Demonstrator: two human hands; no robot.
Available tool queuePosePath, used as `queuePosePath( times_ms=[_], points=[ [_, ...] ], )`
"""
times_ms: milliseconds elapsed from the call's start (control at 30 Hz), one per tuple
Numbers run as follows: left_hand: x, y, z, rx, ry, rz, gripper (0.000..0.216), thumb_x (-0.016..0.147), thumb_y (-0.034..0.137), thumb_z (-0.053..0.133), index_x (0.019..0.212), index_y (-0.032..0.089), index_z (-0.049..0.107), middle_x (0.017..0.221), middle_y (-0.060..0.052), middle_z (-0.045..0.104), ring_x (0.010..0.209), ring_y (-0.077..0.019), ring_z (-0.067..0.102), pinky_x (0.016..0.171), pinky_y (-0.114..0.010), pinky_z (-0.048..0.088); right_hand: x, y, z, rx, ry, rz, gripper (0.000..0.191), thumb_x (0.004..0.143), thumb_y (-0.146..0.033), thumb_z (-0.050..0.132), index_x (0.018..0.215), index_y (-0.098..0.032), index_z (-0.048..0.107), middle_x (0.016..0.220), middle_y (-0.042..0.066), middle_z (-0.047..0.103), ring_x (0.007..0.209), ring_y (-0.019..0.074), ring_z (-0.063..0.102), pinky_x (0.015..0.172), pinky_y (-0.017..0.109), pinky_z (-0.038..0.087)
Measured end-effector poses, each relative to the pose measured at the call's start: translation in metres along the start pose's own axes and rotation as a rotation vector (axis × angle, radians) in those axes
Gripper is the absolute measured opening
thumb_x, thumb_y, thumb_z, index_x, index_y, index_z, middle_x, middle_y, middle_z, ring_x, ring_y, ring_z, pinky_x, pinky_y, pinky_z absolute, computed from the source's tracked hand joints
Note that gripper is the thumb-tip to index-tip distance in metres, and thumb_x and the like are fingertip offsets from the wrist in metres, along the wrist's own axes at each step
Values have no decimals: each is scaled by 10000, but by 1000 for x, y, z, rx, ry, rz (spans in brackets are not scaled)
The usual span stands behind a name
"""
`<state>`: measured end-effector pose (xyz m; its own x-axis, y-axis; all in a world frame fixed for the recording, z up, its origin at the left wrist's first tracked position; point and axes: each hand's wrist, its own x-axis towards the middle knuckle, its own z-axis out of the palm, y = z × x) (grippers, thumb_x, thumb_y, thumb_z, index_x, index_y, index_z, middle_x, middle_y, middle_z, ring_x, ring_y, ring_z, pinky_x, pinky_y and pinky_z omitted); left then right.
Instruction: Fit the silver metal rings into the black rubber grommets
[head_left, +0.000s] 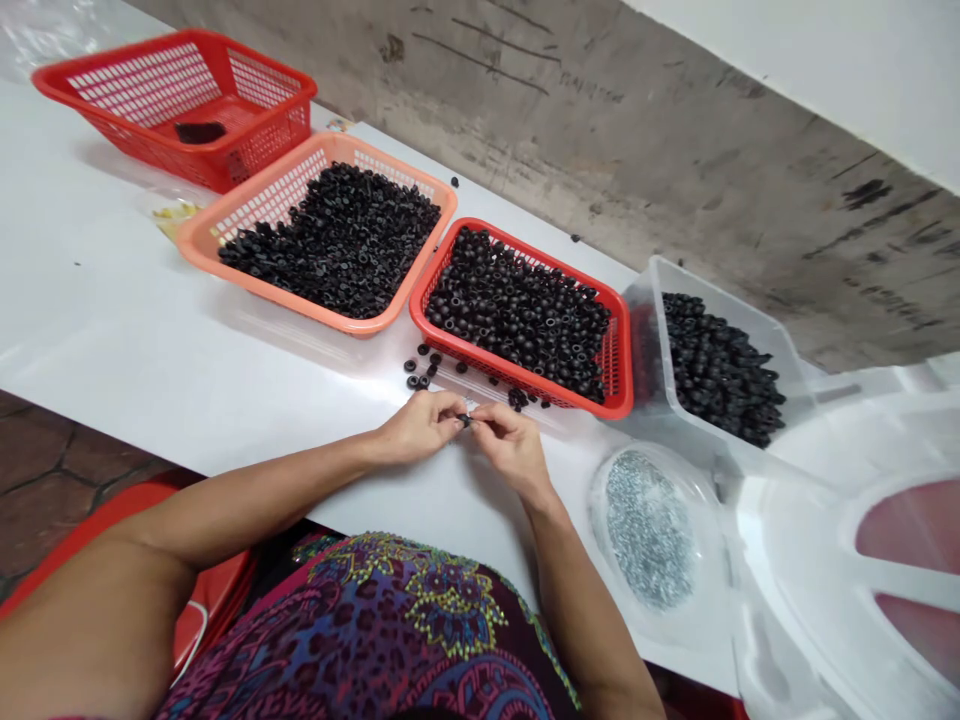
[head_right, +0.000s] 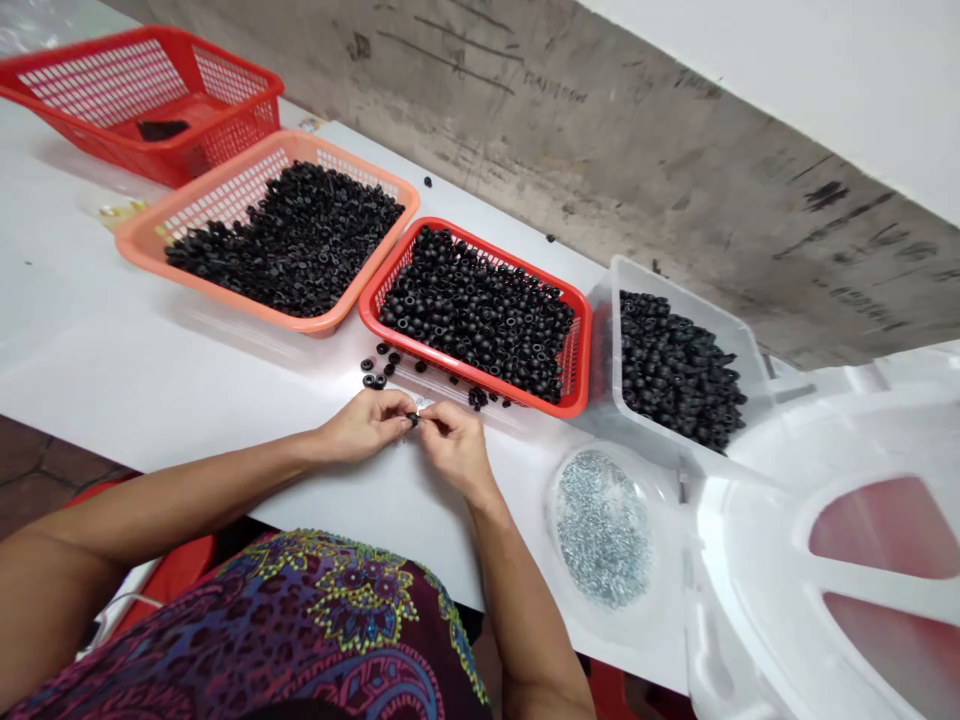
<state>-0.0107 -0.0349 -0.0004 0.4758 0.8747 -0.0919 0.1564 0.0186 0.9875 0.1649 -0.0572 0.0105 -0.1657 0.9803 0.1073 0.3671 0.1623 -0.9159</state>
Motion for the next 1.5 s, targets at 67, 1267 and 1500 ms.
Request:
queuePosePath(
  times_ms=[67,1267,1500],
  points=[
    [-2,3,1,4,-39,53,117,831,145,501,855,147,616,729,3,582,676,-125,492,632,-255,390,2,5,-6,214,-35,131,183,745,-368,750,778,-191,720,688,25,696,560,139,585,537,268,499],
    [2,5,9,-307,-21,-132,119,773,192,594,875,143,557,716,28,564,599,-95,509,605,-258,395,-4,-15,-18,114,56,223,121,705,-285,663,772,-185,658,636,-14,628,539,117,532,516,242,423],
    [1,2,10,-250,-16,-102,115,755,171,570,868,150,563,698,38,538,615,-102,491,600,-256,368,-7,-9,-10,-68,60,128,105,760,-278,589,778,-181,625,647,-11,601,542,117,497,530,242,402]
  ],
)
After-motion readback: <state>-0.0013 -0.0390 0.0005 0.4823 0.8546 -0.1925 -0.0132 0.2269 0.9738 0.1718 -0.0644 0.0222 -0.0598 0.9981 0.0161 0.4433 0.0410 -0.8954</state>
